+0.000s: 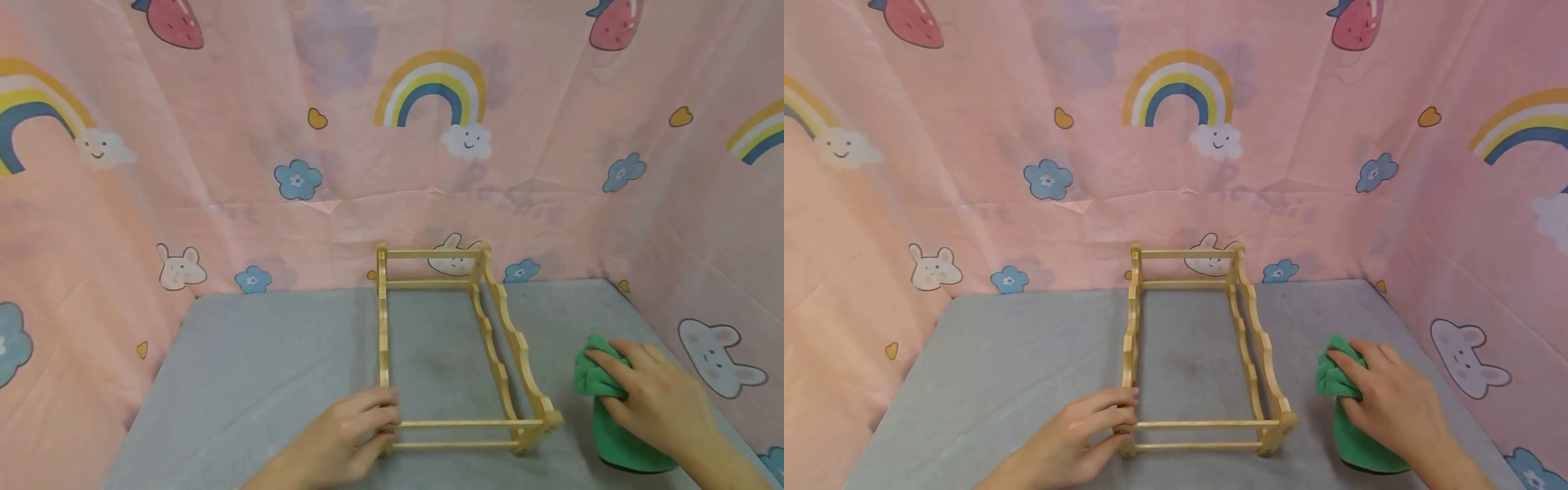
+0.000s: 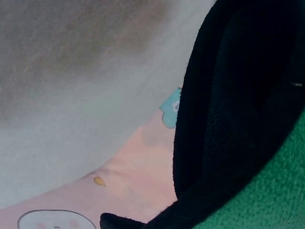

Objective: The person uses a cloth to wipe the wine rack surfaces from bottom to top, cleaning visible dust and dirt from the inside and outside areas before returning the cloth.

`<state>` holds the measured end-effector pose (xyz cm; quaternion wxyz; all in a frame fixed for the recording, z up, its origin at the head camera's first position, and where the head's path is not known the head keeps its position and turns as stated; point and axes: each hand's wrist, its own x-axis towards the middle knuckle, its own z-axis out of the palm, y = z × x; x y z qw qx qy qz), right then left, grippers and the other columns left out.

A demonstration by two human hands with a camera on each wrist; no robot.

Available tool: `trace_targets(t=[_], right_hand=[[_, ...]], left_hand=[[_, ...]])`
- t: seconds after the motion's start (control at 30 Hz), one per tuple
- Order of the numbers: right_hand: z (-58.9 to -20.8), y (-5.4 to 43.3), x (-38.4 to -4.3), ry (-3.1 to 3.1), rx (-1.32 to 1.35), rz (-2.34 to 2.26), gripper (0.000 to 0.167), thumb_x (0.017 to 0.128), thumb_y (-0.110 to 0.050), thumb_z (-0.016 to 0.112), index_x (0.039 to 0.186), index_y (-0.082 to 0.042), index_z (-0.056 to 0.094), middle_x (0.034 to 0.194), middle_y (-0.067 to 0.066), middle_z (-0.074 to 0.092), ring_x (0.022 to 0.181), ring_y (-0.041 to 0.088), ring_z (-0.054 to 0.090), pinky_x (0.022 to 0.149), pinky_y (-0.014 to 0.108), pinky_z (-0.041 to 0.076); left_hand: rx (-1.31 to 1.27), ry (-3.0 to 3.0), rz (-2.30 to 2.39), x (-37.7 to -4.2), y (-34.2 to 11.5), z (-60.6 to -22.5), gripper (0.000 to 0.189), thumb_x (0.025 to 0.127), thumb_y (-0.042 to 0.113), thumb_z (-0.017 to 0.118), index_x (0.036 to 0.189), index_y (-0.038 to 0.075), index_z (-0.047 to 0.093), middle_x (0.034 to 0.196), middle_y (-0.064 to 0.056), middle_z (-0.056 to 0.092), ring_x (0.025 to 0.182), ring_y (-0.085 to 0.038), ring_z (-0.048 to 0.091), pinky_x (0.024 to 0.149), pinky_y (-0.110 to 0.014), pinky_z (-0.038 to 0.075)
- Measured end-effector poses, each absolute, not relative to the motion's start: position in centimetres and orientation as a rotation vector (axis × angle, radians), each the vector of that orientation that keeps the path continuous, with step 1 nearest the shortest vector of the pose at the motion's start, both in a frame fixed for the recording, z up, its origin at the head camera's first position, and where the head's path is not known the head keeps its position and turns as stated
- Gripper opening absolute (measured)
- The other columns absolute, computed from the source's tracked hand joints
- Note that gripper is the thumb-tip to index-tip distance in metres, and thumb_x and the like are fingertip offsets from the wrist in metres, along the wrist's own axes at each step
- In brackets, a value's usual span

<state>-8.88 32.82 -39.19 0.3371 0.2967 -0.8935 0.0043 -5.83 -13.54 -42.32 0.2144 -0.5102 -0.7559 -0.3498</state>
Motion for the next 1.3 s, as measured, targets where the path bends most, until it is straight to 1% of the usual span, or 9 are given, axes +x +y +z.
trace_targets(t=[0.27, 0.57, 0.77, 0.9, 1.0, 1.03, 1.13, 1.23, 1.3], right_hand=[[-39.1, 33.2, -8.9, -2.345, 0.752, 0.034, 0.062, 0.092, -0.044, 0.027, 0.111, -0.009, 0.075, 0.103, 0.018, 0.067, 0.085, 0.036, 0.064, 0.053, 0.055, 0.056], [-39.3, 33.4, -9.1, -2.313, 0.759, 0.030, 0.063, 0.094, -0.043, 0.027, 0.110, -0.008, 0.076, 0.101, 0.017, 0.068, 0.084, 0.035, 0.064, 0.056, 0.054, 0.056], [-39.3, 33.4, -9.2, -2.322, 0.757, 0.029, 0.063, 0.094, -0.044, 0.026, 0.109, -0.009, 0.077, 0.101, 0.016, 0.068, 0.082, 0.034, 0.063, 0.053, 0.052, 0.055], [-39.2, 33.3, -9.4, -2.335, 0.771, 0.024, 0.062, 0.093, -0.044, 0.028, 0.112, -0.010, 0.076, 0.103, 0.016, 0.068, 0.082, 0.034, 0.063, 0.052, 0.052, 0.055], [-39.0, 33.4, -9.4, -2.357, 0.786, 0.046, 0.046, 0.084, -0.034, 0.049, 0.114, -0.010, 0.075, 0.105, 0.017, 0.068, 0.084, 0.035, 0.063, 0.053, 0.052, 0.055], [-38.9, 33.5, -9.4, -2.363, 0.788, 0.050, 0.045, 0.078, -0.029, 0.056, 0.114, -0.009, 0.075, 0.106, 0.017, 0.068, 0.084, 0.035, 0.064, 0.053, 0.053, 0.055], [-38.9, 33.6, -9.2, -2.380, 0.774, 0.064, 0.045, 0.079, -0.031, 0.055, 0.114, -0.009, 0.074, 0.107, 0.019, 0.067, 0.086, 0.037, 0.063, 0.055, 0.055, 0.055], [-38.9, 33.5, -9.1, -2.388, 0.748, 0.051, 0.055, 0.091, -0.042, 0.036, 0.113, -0.009, 0.074, 0.107, 0.018, 0.066, 0.087, 0.038, 0.062, 0.056, 0.057, 0.056], [-38.9, 33.5, -9.1, -2.391, 0.745, 0.051, 0.055, 0.091, -0.042, 0.035, 0.113, -0.009, 0.074, 0.107, 0.018, 0.066, 0.087, 0.038, 0.062, 0.057, 0.057, 0.056]], left_hand=[[-1.477, -2.073, -1.077, -5.8, -14.2, -42.4, 0.032, 0.082, -0.012, 0.079, 0.105, 0.008, 0.067, 0.118, -0.005, 0.066, 0.123, -0.030, 0.067, 0.102, -0.031, 0.055], [-1.529, -2.002, -1.228, -6.3, -15.8, -43.0, 0.042, 0.072, -0.022, 0.075, 0.102, 0.006, 0.066, 0.113, -0.008, 0.067, 0.121, -0.039, 0.067, 0.101, -0.037, 0.056], [-1.465, -2.051, -1.279, -6.1, -16.5, -42.7, 0.042, 0.074, -0.022, 0.075, 0.104, 0.006, 0.069, 0.120, -0.013, 0.069, 0.123, -0.038, 0.066, 0.099, -0.036, 0.057], [-1.353, -2.143, -0.897, -5.2, -16.5, -41.7, 0.024, 0.082, -0.006, 0.073, 0.101, 0.008, 0.072, 0.119, -0.009, 0.070, 0.114, -0.029, 0.070, 0.094, -0.043, 0.060], [-1.243, -2.124, -0.558, -4.4, -15.9, -41.3, 0.014, 0.093, 0.009, 0.063, 0.102, 0.010, 0.073, 0.113, -0.007, 0.070, 0.101, -0.022, 0.070, 0.086, -0.050, 0.062], [-1.215, -2.121, -0.510, -4.1, -15.7, -41.3, 0.017, 0.097, 0.013, 0.057, 0.104, 0.009, 0.073, 0.111, -0.007, 0.069, 0.096, -0.022, 0.069, 0.083, -0.048, 0.063], [-1.181, -2.137, -0.482, -3.5, -15.0, -41.4, 0.030, 0.105, 0.013, 0.044, 0.109, 0.007, 0.073, 0.111, -0.011, 0.067, 0.090, -0.021, 0.066, 0.077, -0.036, 0.062], [-1.177, -2.195, -0.524, -3.2, -14.7, -41.6, 0.028, 0.093, -0.003, 0.055, 0.111, 0.004, 0.074, 0.114, -0.015, 0.065, 0.091, -0.023, 0.064, 0.077, -0.030, 0.059], [-1.178, -2.231, -0.524, -3.1, -14.6, -41.7, 0.034, 0.079, -0.010, 0.064, 0.108, 0.004, 0.075, 0.115, -0.016, 0.064, 0.093, -0.025, 0.064, 0.079, -0.032, 0.059]])
